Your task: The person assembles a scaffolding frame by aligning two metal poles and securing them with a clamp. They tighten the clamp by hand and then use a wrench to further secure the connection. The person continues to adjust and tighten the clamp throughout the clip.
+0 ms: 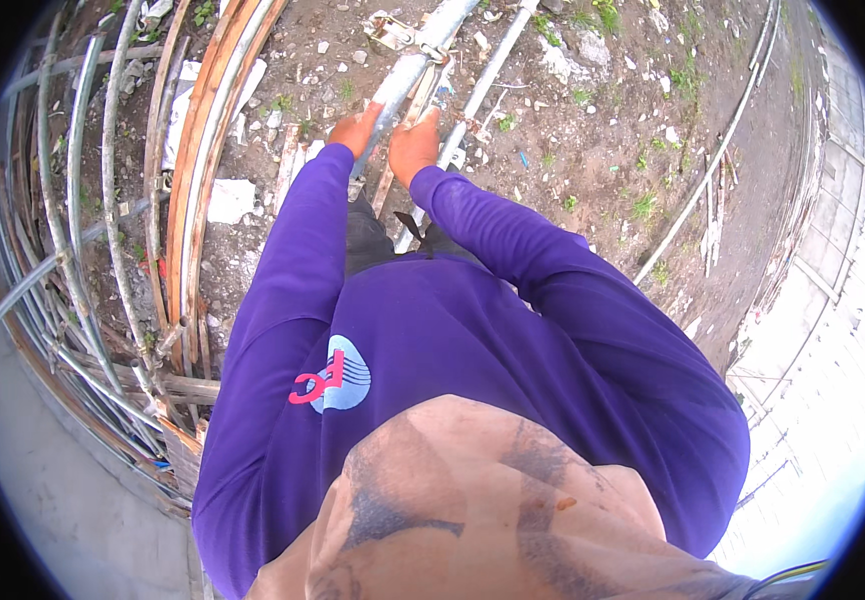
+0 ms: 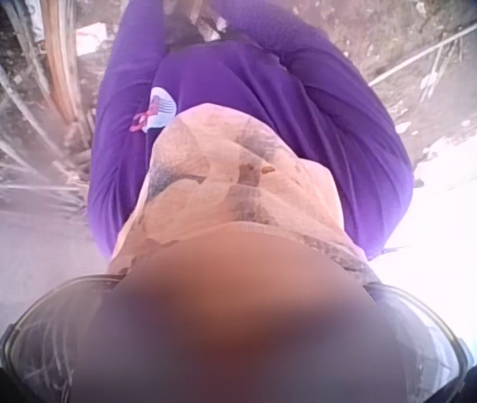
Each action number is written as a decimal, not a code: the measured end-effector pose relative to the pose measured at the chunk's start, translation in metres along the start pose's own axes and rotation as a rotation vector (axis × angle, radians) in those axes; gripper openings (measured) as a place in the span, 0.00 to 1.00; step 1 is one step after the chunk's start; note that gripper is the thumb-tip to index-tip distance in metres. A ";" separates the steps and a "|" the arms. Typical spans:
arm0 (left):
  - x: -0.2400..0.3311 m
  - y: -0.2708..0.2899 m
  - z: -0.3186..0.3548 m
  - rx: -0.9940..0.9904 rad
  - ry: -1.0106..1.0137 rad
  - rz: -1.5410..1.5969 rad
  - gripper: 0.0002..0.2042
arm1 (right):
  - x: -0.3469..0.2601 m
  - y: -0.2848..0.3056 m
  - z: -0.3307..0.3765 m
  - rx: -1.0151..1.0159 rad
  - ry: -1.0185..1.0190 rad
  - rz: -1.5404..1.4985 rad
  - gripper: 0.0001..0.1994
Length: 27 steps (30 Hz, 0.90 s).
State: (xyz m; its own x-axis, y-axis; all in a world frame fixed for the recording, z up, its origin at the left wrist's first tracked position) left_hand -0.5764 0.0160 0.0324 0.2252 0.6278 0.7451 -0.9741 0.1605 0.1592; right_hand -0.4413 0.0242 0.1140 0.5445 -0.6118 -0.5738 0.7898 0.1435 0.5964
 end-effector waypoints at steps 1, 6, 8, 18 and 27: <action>0.005 0.003 0.003 0.012 -0.028 0.043 0.45 | 0.004 -0.001 -0.005 -0.005 0.029 -0.072 0.21; 0.018 0.006 0.013 0.029 0.007 0.110 0.44 | -0.033 0.094 -0.040 -0.569 -0.204 -0.035 0.09; 0.017 0.003 0.013 0.025 -0.008 0.102 0.44 | -0.078 0.145 -0.061 -0.742 -0.321 0.278 0.06; 0.005 -0.008 0.003 0.043 -0.050 0.044 0.45 | -0.178 0.190 -0.120 -0.887 -0.231 0.821 0.09; 0.003 -0.007 -0.001 0.050 -0.008 0.064 0.44 | -0.063 0.097 -0.044 -0.552 0.380 0.521 0.14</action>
State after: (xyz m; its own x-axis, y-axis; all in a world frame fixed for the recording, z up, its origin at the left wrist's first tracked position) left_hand -0.5690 0.0177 0.0329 0.1624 0.6291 0.7602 -0.9863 0.0816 0.1432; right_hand -0.3869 0.1107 0.1833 0.8567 -0.0733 -0.5106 0.3826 0.7541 0.5338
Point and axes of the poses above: each hand's wrist, its own z-axis away from the middle knuckle, its own y-axis out of the back of the hand, x = y × z, the point moved 1 cm from there along -z, towards the middle knuckle, and after that the axes turned 13 degrees about -y, right-handed, at the moved point
